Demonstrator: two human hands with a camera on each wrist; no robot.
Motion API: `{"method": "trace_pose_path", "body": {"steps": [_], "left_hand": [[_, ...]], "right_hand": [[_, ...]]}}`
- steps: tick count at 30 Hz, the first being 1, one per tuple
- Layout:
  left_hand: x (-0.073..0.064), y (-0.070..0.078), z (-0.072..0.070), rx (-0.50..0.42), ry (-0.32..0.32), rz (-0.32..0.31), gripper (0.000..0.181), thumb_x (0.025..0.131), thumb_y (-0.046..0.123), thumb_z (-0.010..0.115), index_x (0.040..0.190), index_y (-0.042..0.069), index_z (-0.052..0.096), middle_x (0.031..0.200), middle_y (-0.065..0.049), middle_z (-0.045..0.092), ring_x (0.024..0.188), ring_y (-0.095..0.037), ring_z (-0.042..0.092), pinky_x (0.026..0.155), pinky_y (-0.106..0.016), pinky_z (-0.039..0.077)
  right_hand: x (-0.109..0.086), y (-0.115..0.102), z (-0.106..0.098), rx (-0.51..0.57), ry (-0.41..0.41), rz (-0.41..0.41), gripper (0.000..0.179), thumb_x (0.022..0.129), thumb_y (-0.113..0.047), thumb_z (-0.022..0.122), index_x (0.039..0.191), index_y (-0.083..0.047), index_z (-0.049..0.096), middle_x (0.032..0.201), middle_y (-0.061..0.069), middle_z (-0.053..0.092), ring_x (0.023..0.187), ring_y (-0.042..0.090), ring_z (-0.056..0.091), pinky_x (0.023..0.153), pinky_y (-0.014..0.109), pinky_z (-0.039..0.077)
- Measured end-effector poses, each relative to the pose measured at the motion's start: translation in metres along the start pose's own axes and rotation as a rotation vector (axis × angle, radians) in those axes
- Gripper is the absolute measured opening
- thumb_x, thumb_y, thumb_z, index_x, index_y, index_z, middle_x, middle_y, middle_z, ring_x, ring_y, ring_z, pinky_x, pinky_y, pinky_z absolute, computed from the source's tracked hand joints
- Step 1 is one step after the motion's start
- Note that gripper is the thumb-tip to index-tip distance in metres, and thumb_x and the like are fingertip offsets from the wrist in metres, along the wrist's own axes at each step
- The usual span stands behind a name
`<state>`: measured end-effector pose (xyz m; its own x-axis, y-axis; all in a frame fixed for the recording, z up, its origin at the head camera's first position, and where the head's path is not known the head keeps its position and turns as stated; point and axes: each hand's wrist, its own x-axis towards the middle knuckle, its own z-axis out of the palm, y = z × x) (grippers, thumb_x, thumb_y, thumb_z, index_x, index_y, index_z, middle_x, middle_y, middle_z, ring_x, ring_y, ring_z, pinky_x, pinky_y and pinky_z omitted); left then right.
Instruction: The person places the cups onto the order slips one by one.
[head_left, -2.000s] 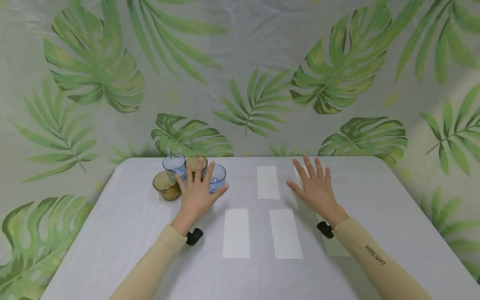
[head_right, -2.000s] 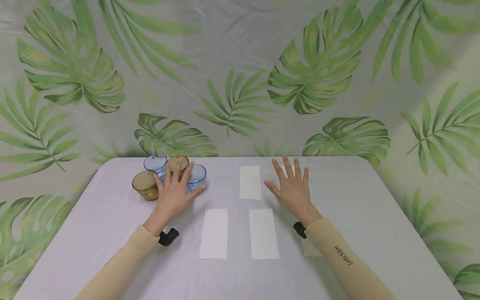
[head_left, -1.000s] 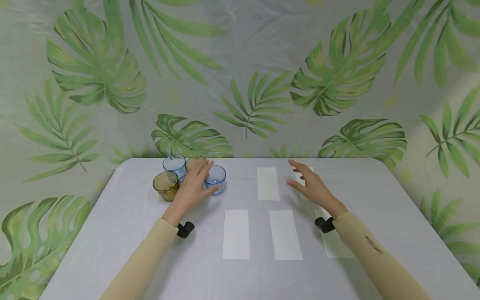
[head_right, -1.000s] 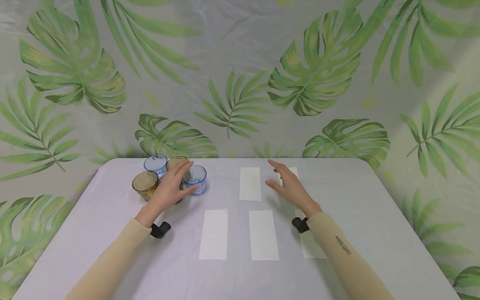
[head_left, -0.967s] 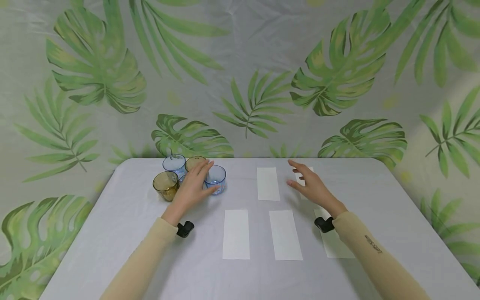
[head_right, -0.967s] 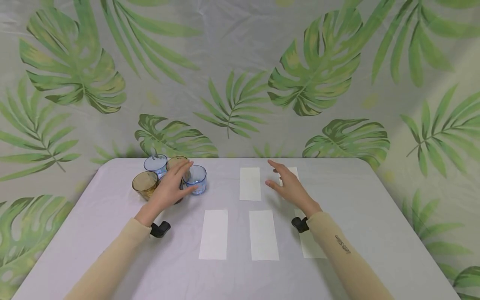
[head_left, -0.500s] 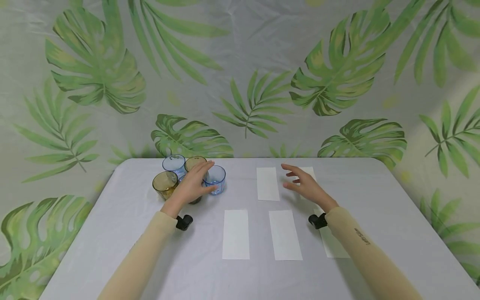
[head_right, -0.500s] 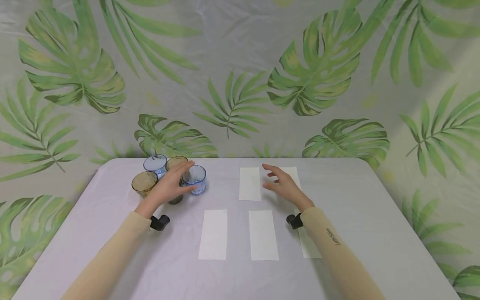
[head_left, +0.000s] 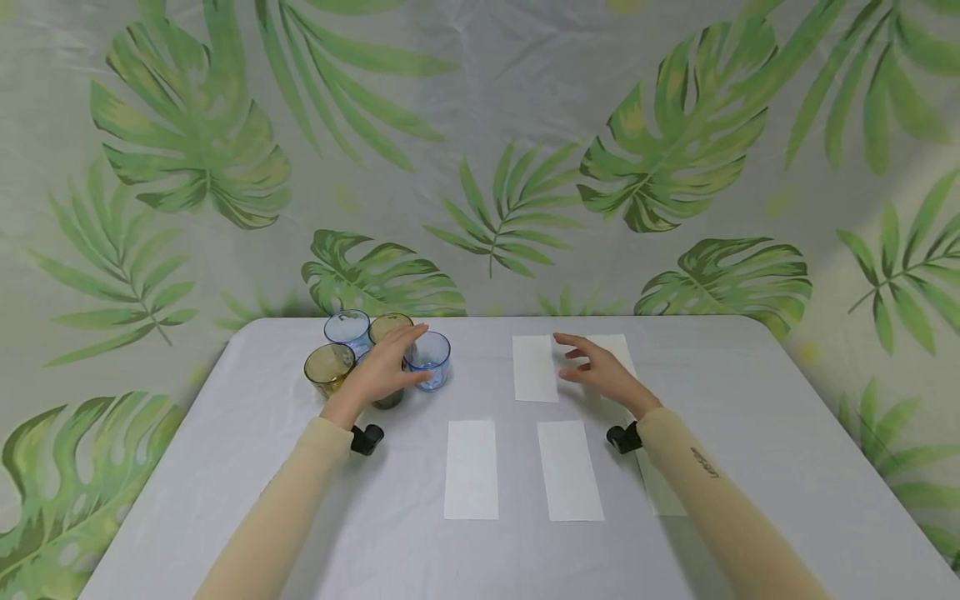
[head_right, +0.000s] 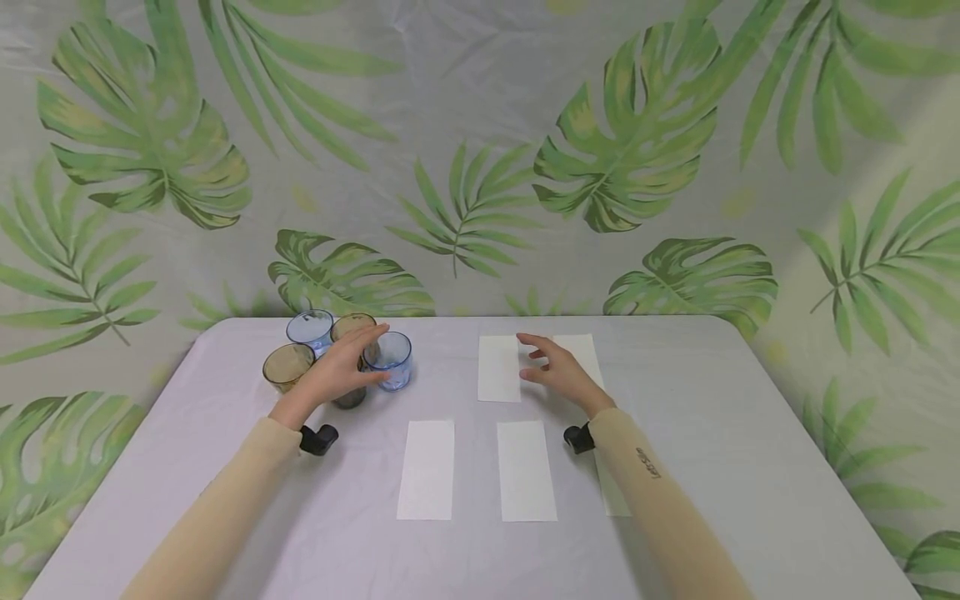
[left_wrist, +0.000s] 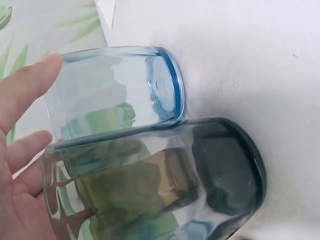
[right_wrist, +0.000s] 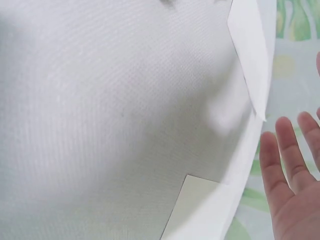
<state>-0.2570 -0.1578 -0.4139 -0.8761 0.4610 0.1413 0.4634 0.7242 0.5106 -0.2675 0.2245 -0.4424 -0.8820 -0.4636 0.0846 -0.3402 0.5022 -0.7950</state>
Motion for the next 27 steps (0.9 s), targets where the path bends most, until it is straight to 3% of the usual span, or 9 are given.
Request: {"method": "trace_pose_path", "body": {"steps": [9,15,27], "left_hand": [[0.004,-0.005,0.000,-0.028,-0.028,-0.002,0.077,0.084,0.023,0.076,0.145,0.000,0.037,0.148,-0.018,0.036,0.137,-0.039,0.026,0.110,-0.053,0.025],[0.006,-0.006,-0.002,-0.041,-0.043,0.000,0.076,0.083,0.023,0.077,0.144,-0.001,0.038,0.147,-0.019,0.037,0.136,-0.040,0.027,0.109,-0.054,0.026],[0.007,-0.008,-0.002,-0.114,-0.023,-0.020,0.074,0.080,0.019,0.079,0.141,-0.002,0.043,0.145,-0.022,0.039,0.137,-0.039,0.024,0.108,-0.056,0.026]], "right_hand": [[0.007,0.007,0.005,0.011,-0.026,0.013,0.061,0.091,-0.006,0.065,0.144,0.003,0.036,0.146,0.022,0.036,0.123,0.044,0.043,0.099,0.056,0.038],[0.011,0.007,0.007,-0.026,-0.044,0.071,0.062,0.090,-0.009,0.067,0.145,-0.001,0.038,0.147,0.021,0.036,0.123,0.041,0.044,0.098,0.055,0.039],[0.016,0.010,0.011,-0.039,-0.052,0.149,0.061,0.089,-0.007,0.067,0.144,-0.001,0.039,0.145,0.023,0.036,0.121,0.042,0.045,0.096,0.053,0.041]]}}
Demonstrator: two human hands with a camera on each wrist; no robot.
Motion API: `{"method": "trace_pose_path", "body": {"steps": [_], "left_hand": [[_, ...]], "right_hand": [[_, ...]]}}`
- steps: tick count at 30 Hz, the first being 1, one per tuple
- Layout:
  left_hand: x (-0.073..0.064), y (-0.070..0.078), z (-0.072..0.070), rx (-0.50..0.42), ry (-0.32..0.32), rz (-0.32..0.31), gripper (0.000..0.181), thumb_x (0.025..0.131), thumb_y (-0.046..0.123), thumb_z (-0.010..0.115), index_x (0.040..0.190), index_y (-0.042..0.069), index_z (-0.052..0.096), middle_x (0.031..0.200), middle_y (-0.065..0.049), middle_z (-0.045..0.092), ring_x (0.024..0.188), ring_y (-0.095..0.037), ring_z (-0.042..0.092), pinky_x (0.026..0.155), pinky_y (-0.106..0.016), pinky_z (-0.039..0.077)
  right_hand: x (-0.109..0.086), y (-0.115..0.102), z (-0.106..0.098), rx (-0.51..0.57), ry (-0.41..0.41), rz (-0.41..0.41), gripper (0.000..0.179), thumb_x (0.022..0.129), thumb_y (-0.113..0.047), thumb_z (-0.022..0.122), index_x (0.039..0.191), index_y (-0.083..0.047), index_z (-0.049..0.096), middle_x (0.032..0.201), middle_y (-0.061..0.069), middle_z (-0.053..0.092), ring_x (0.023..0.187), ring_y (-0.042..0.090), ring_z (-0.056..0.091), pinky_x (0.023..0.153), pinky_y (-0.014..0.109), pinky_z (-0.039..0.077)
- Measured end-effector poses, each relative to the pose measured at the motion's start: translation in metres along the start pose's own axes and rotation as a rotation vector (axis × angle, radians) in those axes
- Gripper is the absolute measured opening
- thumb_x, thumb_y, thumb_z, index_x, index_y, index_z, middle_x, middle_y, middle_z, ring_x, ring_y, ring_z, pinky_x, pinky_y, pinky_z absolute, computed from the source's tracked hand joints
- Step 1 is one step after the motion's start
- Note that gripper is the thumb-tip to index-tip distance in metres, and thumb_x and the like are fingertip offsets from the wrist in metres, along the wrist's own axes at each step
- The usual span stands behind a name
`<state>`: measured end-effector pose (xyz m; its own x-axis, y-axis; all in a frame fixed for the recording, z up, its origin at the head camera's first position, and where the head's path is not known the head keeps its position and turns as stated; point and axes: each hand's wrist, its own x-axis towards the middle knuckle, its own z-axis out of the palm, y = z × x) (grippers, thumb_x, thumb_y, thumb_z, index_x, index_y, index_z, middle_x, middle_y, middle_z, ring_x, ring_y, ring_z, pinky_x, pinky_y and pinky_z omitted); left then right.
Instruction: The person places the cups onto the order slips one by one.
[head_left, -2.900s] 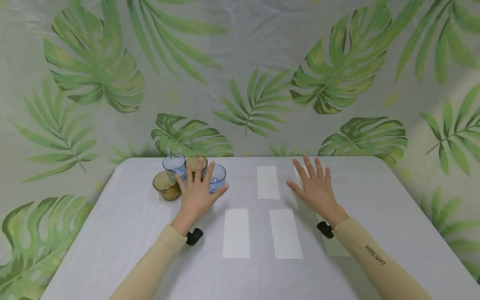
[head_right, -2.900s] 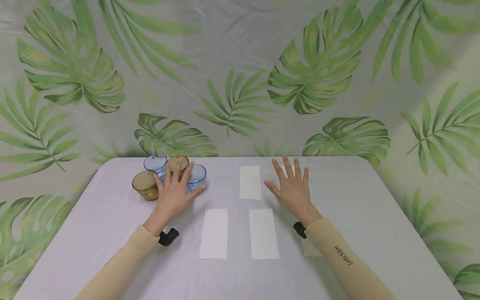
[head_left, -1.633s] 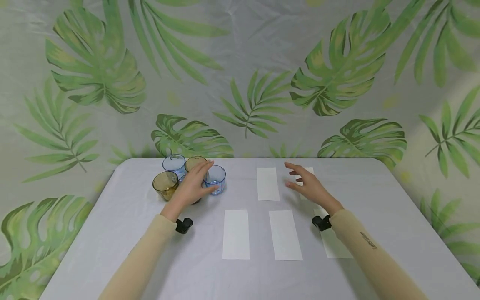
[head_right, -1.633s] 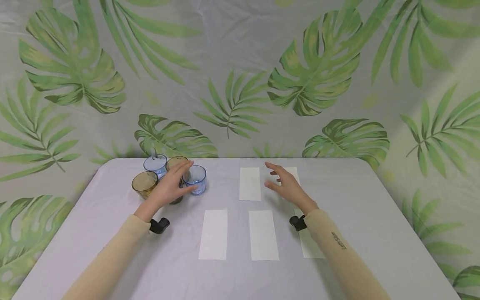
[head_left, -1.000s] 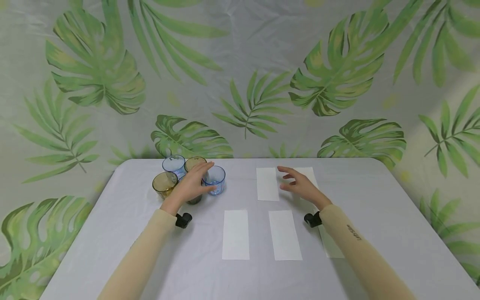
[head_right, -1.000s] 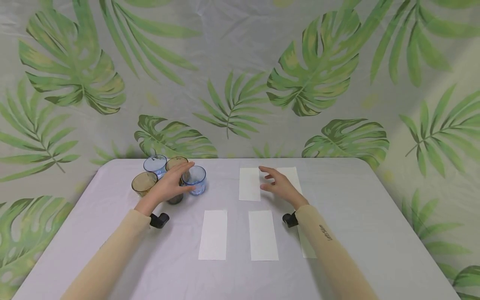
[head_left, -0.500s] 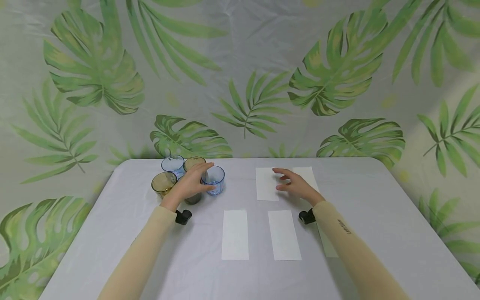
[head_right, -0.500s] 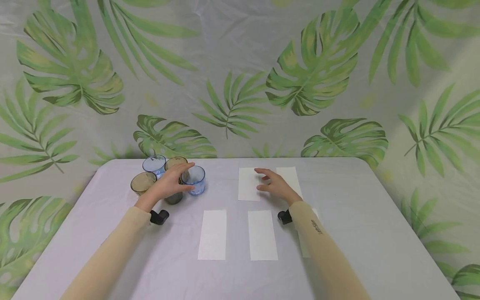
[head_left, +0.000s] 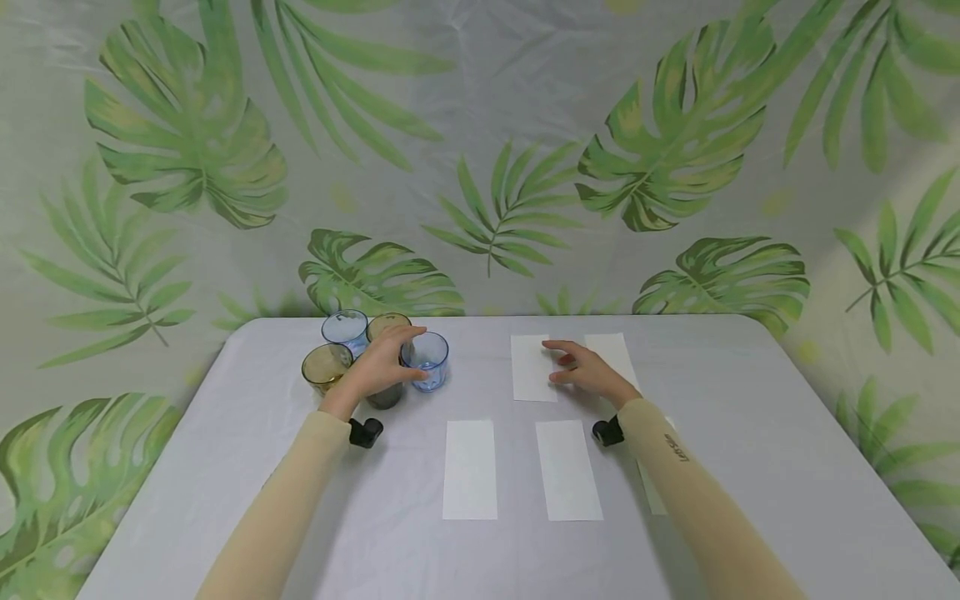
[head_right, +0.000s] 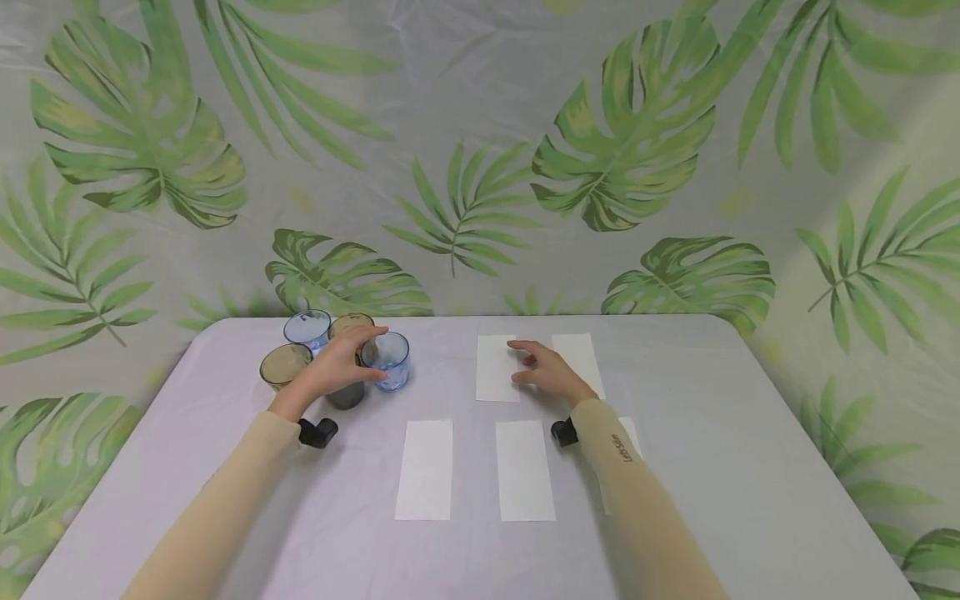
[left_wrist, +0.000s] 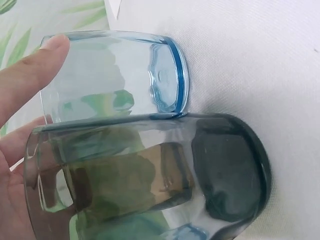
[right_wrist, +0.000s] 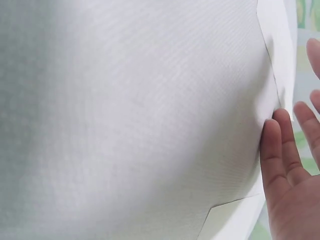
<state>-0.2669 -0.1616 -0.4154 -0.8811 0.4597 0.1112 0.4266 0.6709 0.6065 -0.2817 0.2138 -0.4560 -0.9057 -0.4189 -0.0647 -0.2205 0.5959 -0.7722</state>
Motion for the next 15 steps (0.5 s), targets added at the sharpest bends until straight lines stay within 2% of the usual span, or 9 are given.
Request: {"method": "trace_pose_path", "body": {"steps": [8,15], "left_hand": [[0.0002,0.0000,0.0011,-0.006,0.030,0.002,0.074,0.079,0.021,0.081,0.140,-0.001,0.045,0.143,-0.020,0.042,0.136,-0.039,0.028,0.107,-0.056,0.027],[0.0001,0.0073,0.0003,-0.017,0.068,-0.007,0.075,0.078,0.024,0.081,0.141,0.003,0.045,0.141,-0.019,0.044,0.133,-0.039,0.033,0.106,-0.057,0.029]], "right_hand": [[0.0043,0.0048,0.0028,0.016,0.001,0.048,0.063,0.087,-0.006,0.069,0.143,-0.002,0.042,0.143,0.022,0.039,0.121,0.039,0.043,0.095,0.048,0.041],[0.0043,0.0039,0.0037,-0.008,-0.003,0.047,0.063,0.086,-0.005,0.070,0.142,0.001,0.042,0.144,0.023,0.037,0.123,0.040,0.042,0.098,0.049,0.039]]}}
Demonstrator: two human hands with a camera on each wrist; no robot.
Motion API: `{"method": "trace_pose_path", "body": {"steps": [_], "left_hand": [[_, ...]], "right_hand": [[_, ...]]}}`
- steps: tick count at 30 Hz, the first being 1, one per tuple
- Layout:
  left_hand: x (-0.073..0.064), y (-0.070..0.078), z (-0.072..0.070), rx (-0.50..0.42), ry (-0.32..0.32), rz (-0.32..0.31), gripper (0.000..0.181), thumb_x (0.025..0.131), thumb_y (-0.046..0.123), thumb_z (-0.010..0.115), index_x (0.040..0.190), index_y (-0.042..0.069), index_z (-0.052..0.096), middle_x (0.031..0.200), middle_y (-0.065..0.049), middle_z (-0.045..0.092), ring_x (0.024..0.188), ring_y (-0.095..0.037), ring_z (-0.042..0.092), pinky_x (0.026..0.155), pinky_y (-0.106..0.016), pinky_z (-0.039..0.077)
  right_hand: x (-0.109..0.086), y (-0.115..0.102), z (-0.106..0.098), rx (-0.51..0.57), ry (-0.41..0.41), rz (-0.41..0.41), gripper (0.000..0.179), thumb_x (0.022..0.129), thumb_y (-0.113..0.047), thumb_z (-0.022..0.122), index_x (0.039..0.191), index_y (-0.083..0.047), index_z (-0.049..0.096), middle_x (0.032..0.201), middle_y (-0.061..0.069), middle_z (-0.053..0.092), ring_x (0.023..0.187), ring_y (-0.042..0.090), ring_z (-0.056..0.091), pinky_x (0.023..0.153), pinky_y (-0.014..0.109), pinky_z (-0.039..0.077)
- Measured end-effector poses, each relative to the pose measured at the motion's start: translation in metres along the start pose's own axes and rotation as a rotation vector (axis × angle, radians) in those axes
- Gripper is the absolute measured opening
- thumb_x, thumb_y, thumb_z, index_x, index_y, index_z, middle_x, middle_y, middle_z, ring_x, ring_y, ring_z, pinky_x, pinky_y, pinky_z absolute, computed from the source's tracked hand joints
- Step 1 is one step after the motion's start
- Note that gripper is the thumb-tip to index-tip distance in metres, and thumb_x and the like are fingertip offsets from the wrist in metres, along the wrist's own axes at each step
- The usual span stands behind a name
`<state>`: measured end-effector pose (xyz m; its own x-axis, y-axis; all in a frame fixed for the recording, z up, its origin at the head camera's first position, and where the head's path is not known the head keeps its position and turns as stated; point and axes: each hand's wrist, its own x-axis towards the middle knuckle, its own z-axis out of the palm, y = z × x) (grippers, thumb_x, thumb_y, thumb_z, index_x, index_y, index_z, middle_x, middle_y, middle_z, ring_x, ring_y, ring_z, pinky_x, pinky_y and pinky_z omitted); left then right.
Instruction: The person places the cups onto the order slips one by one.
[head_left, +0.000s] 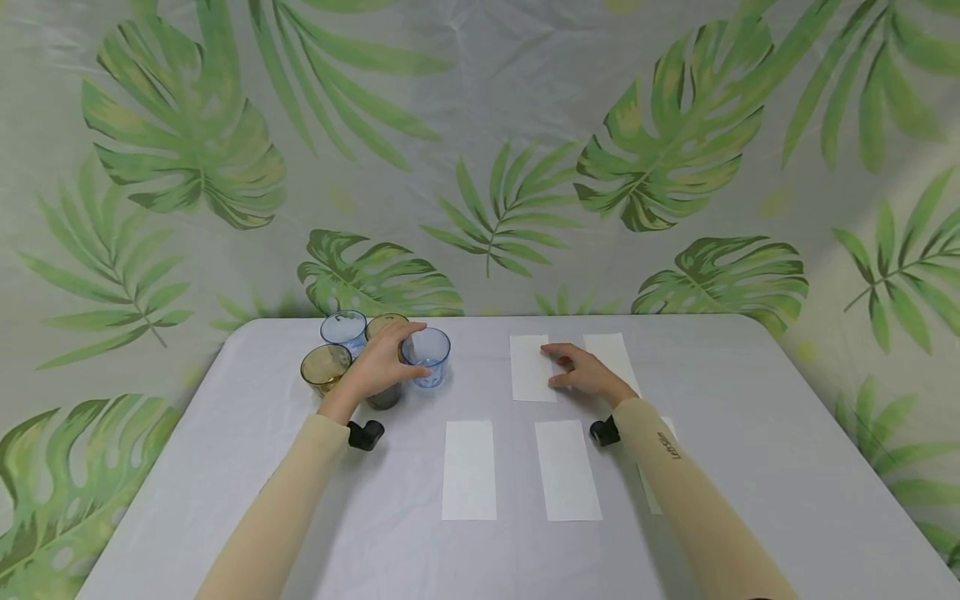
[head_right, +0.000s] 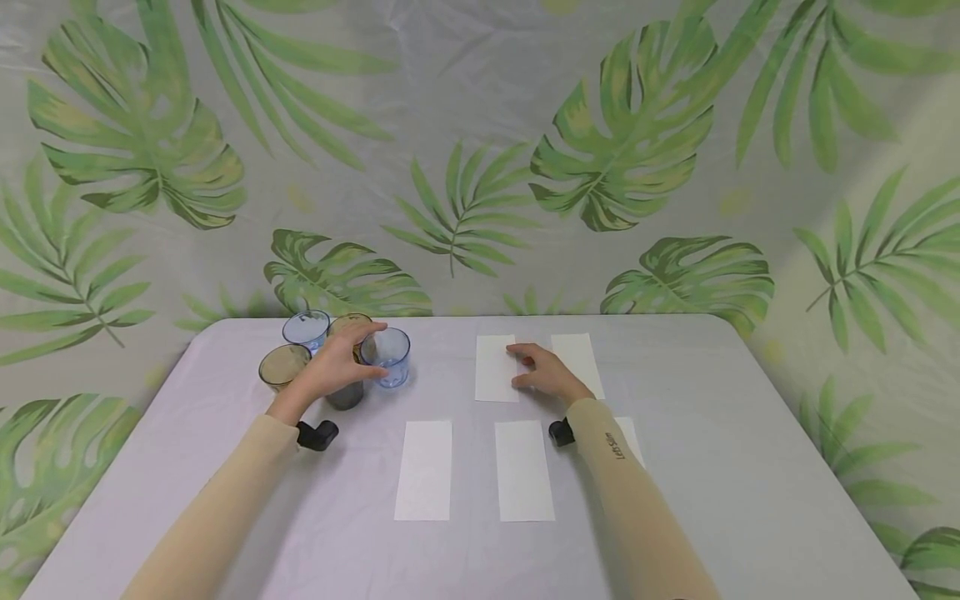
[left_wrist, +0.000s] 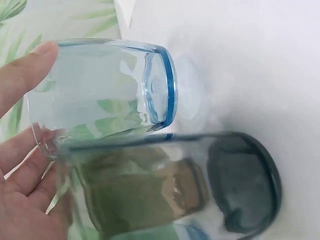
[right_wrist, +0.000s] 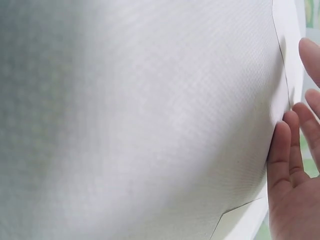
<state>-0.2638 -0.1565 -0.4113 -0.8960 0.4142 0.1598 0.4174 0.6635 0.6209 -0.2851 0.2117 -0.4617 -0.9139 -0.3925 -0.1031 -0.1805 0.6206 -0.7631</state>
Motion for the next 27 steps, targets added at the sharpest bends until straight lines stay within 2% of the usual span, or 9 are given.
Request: {"method": "trace_pose_path", "body": {"steps": [8,15,27], "left_hand": [[0.003,0.018,0.001,-0.012,0.039,0.033,0.077,0.077,0.027,0.082,0.141,0.004,0.046,0.141,-0.016,0.046,0.130,-0.036,0.038,0.105,-0.054,0.032],[0.009,0.034,0.004,-0.099,0.002,0.051,0.076,0.080,0.023,0.080,0.144,0.005,0.042,0.146,-0.017,0.039,0.132,-0.036,0.036,0.104,-0.053,0.035],[0.023,0.046,0.022,-0.130,0.008,0.080,0.076,0.078,0.024,0.081,0.142,0.005,0.045,0.144,-0.015,0.042,0.127,-0.032,0.043,0.101,-0.046,0.040]], "right_hand": [[-0.001,0.002,0.001,-0.038,0.008,-0.029,0.063,0.084,-0.003,0.071,0.140,0.003,0.042,0.143,0.024,0.039,0.124,0.041,0.041,0.104,0.051,0.034],[0.000,0.006,0.003,-0.040,0.017,-0.069,0.061,0.082,0.002,0.070,0.137,0.006,0.044,0.142,0.025,0.039,0.124,0.042,0.041,0.105,0.050,0.033],[-0.002,0.000,0.004,-0.061,0.022,-0.094,0.059,0.082,0.003,0.071,0.134,0.010,0.045,0.142,0.027,0.037,0.123,0.042,0.043,0.105,0.048,0.034]]}}
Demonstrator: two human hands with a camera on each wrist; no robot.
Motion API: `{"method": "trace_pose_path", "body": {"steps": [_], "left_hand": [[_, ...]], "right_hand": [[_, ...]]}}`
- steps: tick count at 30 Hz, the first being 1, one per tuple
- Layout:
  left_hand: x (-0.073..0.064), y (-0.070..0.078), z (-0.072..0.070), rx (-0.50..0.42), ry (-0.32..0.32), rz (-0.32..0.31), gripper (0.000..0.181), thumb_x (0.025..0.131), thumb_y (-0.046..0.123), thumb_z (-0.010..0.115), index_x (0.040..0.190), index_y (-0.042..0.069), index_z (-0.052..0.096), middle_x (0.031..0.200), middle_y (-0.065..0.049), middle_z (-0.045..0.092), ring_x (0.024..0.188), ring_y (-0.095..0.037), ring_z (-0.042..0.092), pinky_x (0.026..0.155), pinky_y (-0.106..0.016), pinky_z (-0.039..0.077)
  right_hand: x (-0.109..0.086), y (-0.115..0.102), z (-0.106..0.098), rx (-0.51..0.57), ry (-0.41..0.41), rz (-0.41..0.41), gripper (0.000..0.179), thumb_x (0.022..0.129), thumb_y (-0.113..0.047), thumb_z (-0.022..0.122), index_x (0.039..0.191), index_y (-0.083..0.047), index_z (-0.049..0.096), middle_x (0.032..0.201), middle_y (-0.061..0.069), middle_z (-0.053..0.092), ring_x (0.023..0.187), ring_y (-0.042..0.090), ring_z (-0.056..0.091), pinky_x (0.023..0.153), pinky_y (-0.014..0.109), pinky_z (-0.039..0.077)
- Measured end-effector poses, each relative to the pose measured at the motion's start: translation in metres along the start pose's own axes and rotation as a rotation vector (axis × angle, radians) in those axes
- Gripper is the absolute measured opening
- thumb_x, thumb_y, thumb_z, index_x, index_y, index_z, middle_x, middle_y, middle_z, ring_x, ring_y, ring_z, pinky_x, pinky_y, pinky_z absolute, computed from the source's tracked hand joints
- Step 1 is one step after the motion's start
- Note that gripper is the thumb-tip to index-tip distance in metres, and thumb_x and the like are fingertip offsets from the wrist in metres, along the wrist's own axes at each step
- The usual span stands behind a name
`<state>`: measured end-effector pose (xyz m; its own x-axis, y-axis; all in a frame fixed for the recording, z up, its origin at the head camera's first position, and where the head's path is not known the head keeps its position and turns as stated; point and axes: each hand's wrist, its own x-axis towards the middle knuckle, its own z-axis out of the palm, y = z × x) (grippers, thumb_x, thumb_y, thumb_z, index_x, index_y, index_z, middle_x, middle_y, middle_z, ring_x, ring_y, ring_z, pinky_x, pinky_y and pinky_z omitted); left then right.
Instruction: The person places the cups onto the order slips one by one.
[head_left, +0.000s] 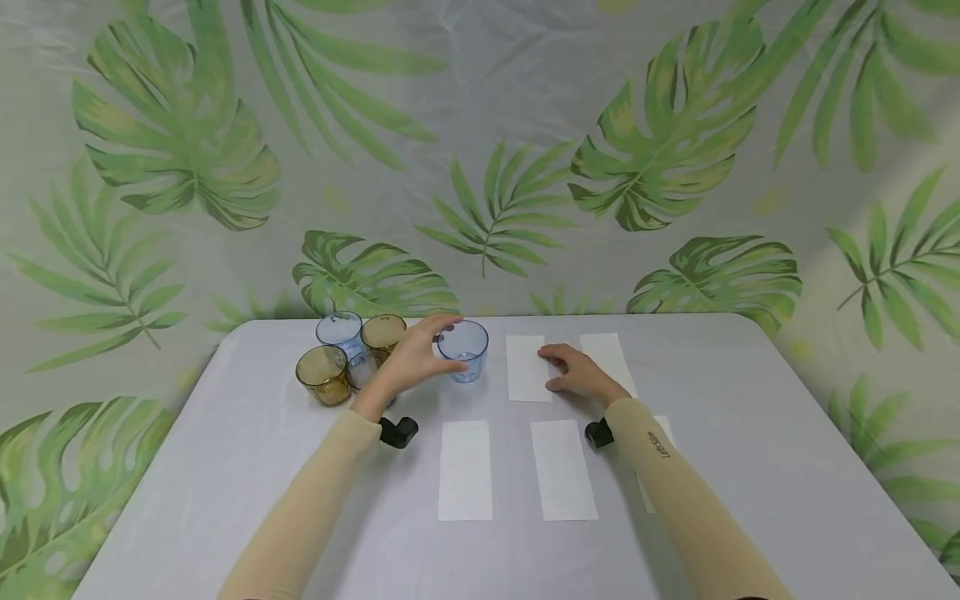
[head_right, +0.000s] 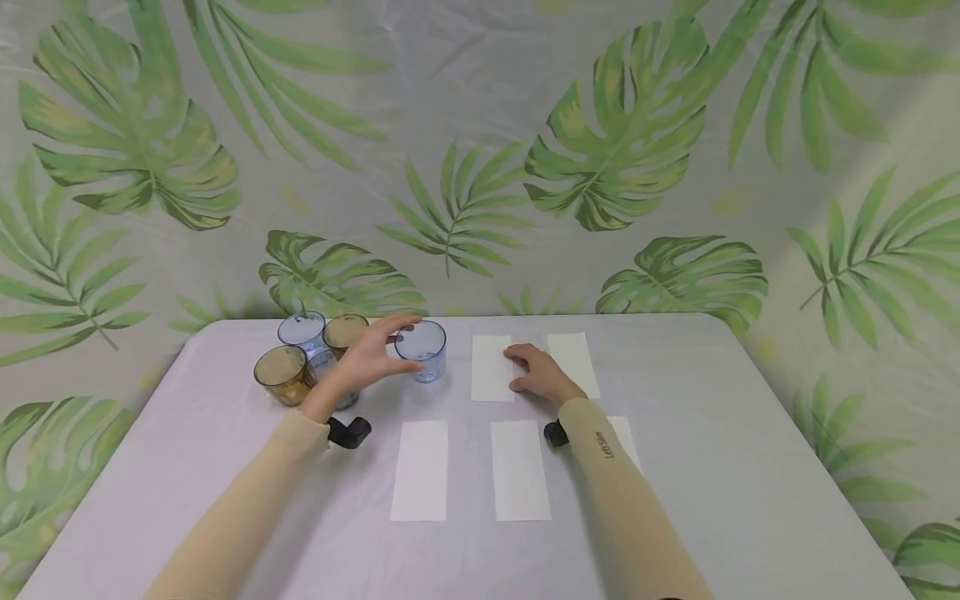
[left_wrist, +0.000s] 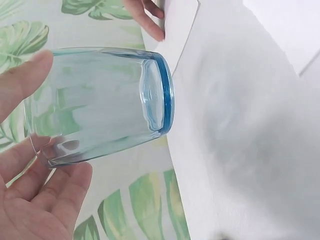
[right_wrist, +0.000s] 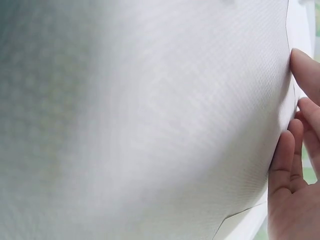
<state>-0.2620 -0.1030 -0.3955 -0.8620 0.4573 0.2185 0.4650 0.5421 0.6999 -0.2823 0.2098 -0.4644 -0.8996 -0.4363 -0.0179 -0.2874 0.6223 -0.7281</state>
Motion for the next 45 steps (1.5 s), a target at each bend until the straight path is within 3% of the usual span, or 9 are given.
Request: {"method": "trace_pose_path", "body": {"steps": [14,22,45], "left_hand": [[0.022,0.004,0.029,-0.045,0.002,-0.033,0.075,0.077,0.023,0.082,0.141,0.006,0.046,0.141,-0.013,0.046,0.125,-0.030,0.046,0.101,-0.042,0.041],[0.038,0.009,0.045,-0.046,-0.001,-0.046,0.073,0.077,0.022,0.082,0.140,0.007,0.048,0.140,-0.012,0.047,0.125,-0.027,0.046,0.103,-0.041,0.039],[0.058,0.012,0.080,-0.065,-0.017,-0.052,0.074,0.077,0.021,0.082,0.139,0.005,0.047,0.139,-0.013,0.048,0.126,-0.029,0.045,0.104,-0.040,0.038]], "right_hand": [[0.001,-0.001,0.001,0.014,-0.003,0.027,0.059,0.082,0.004,0.069,0.135,0.010,0.044,0.144,0.027,0.035,0.124,0.042,0.041,0.106,0.048,0.033],[0.002,-0.002,-0.001,0.005,-0.018,0.094,0.060,0.084,0.002,0.069,0.138,0.006,0.044,0.146,0.024,0.034,0.126,0.039,0.040,0.108,0.047,0.031],[0.002,-0.002,0.000,-0.010,0.004,0.033,0.058,0.081,0.004,0.069,0.133,0.013,0.045,0.136,0.030,0.042,0.122,0.043,0.043,0.106,0.050,0.033]]}}
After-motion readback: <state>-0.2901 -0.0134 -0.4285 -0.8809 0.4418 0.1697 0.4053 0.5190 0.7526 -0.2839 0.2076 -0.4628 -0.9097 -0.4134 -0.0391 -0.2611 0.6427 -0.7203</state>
